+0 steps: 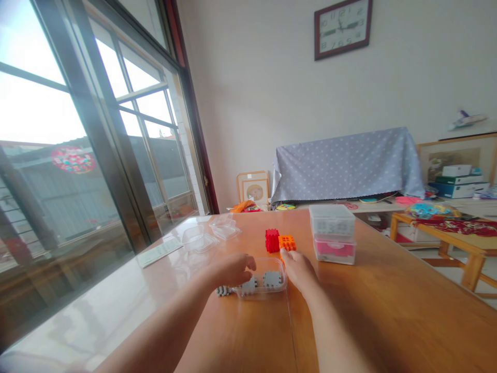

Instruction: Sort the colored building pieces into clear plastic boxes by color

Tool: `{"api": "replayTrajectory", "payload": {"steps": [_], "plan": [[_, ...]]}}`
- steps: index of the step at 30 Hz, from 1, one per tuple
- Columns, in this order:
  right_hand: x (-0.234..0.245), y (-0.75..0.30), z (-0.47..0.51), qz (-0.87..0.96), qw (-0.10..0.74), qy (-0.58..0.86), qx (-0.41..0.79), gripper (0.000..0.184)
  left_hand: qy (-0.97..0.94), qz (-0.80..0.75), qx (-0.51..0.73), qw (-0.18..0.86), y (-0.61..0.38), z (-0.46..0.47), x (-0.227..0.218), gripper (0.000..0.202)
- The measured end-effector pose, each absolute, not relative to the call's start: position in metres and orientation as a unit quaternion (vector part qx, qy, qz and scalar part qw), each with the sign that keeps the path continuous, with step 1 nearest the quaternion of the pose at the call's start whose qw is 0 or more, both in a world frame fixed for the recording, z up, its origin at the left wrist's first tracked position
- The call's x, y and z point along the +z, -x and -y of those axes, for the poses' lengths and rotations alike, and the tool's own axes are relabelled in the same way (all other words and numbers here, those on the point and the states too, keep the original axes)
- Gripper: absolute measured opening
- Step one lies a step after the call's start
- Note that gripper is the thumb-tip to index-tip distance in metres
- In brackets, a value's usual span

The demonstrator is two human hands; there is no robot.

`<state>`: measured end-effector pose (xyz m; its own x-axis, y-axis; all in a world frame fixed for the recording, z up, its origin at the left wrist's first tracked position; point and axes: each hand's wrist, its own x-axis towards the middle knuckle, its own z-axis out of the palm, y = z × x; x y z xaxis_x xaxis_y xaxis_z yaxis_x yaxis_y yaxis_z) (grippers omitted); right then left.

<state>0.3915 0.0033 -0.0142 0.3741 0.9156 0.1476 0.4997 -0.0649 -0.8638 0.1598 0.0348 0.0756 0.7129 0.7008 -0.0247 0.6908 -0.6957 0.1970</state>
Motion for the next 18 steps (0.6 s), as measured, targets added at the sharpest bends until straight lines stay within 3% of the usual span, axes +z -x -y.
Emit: {"api": "replayTrajectory", "payload": {"steps": [13, 18], "plan": [[-0.013, -0.389, 0.0, 0.538, 0.436, 0.689, 0.214, 0.026, -0.934, -0.35, -0.011, 0.067, -0.159, -0.02, 0.083, 0.022], [-0.015, -0.389, -0.001, 0.547, 0.432, 0.685, 0.211, 0.024, -0.919, -0.382, 0.042, 0.092, -0.142, -0.024, 0.099, 0.028]]}}
